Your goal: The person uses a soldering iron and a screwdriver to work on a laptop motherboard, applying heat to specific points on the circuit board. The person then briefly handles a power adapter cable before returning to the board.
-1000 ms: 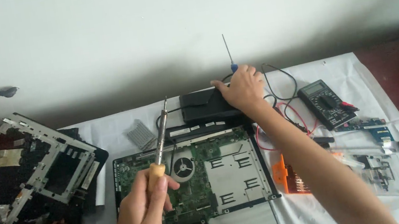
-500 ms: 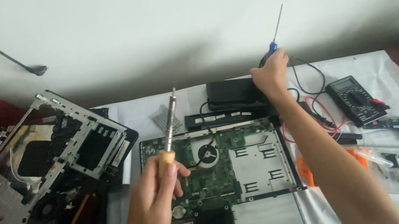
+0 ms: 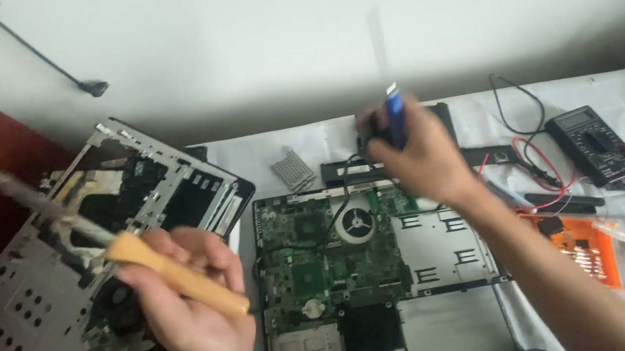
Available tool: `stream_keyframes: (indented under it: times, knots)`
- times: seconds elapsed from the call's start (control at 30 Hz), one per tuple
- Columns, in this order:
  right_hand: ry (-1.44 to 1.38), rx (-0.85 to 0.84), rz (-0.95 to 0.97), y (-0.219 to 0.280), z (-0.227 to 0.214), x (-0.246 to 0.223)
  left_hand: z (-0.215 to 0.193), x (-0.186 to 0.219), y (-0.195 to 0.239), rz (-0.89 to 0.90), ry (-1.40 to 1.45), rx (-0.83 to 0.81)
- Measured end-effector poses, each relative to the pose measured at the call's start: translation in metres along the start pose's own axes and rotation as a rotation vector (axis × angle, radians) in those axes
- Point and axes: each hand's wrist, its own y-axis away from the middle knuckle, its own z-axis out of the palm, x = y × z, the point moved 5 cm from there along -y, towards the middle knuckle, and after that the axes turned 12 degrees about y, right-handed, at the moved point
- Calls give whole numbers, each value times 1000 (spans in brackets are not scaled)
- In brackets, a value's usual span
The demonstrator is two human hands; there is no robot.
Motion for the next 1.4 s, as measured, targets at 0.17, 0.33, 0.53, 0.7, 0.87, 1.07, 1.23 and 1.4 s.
stream_keyframes:
  times: [0.17,0.33,0.53,0.7,0.87,1.07,1.23,1.4]
  knots:
    - [42,-471,-93,24,56,-24,5,12,-12,-24,165,170]
    - [115,-508,-157,41,77,-18,9,17,-6,-17,83,158]
    - [327,-486,-506,51,85,-9,11,15,-3,-74,59,141]
    - [385,-477,-625,46,85,-3,12,13,-1,-28,77,81]
    - [520,-529,-773,41,86,-3,12,15,0,9,64,38]
    - [-32,-466,-409,43,42,-34,3,6,6,-85,-121,55]
    - [-505,-333,-393,50,4,-39,13,-5,4,-125,-132,-23]
    - [-949,-189,-206,56,-15,-39,34,-23,7,-126,-200,-104]
